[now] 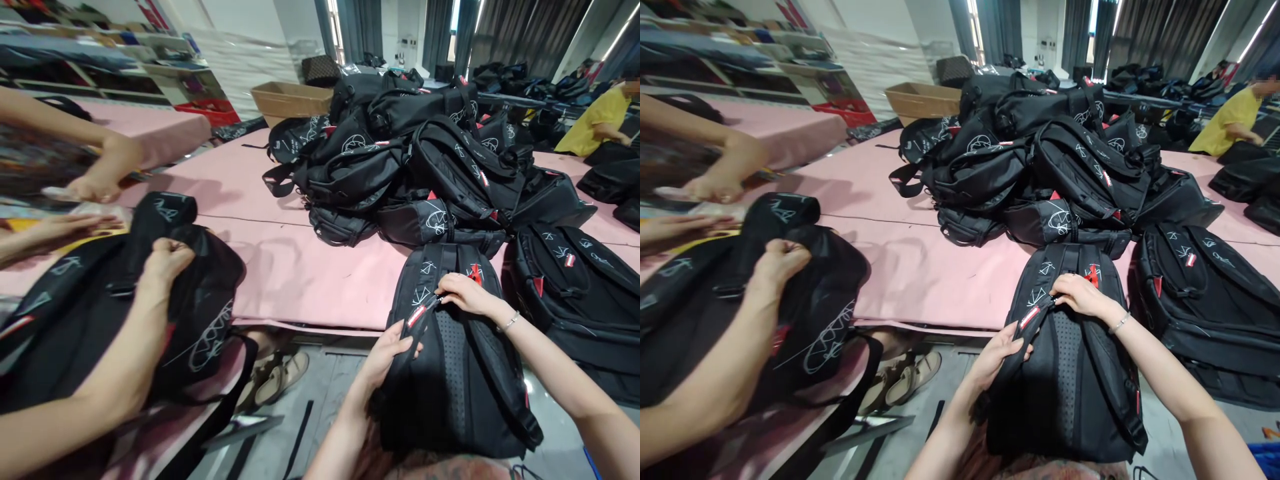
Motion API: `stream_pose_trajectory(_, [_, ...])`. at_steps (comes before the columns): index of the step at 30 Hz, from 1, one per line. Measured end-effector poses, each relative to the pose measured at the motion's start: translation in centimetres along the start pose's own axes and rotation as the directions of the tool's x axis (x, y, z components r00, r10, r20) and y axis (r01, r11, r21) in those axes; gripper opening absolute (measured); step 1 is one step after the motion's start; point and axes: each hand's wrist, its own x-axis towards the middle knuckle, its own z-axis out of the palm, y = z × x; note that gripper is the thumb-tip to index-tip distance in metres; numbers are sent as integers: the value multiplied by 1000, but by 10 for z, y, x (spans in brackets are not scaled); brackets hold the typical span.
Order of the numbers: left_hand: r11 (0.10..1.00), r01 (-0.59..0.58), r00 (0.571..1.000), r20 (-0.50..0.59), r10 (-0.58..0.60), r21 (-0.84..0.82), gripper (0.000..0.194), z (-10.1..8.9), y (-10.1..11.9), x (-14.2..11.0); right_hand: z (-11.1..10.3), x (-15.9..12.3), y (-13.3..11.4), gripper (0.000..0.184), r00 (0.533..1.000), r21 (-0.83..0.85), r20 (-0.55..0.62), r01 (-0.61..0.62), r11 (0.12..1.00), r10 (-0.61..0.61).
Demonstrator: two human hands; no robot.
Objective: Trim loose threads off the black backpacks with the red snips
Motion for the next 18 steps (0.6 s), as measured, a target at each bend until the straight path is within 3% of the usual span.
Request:
stream_pose_trajectory(9, [1000, 28, 1000, 0, -28, 11, 55, -3, -1, 1, 4, 2, 4, 17, 1000, 92, 20, 10, 996, -12])
stream_pose_trajectory(18, [999, 13, 999, 37, -14, 36, 50, -4, 0, 2, -5, 0, 2, 17, 1000, -1, -1, 4, 1000, -4])
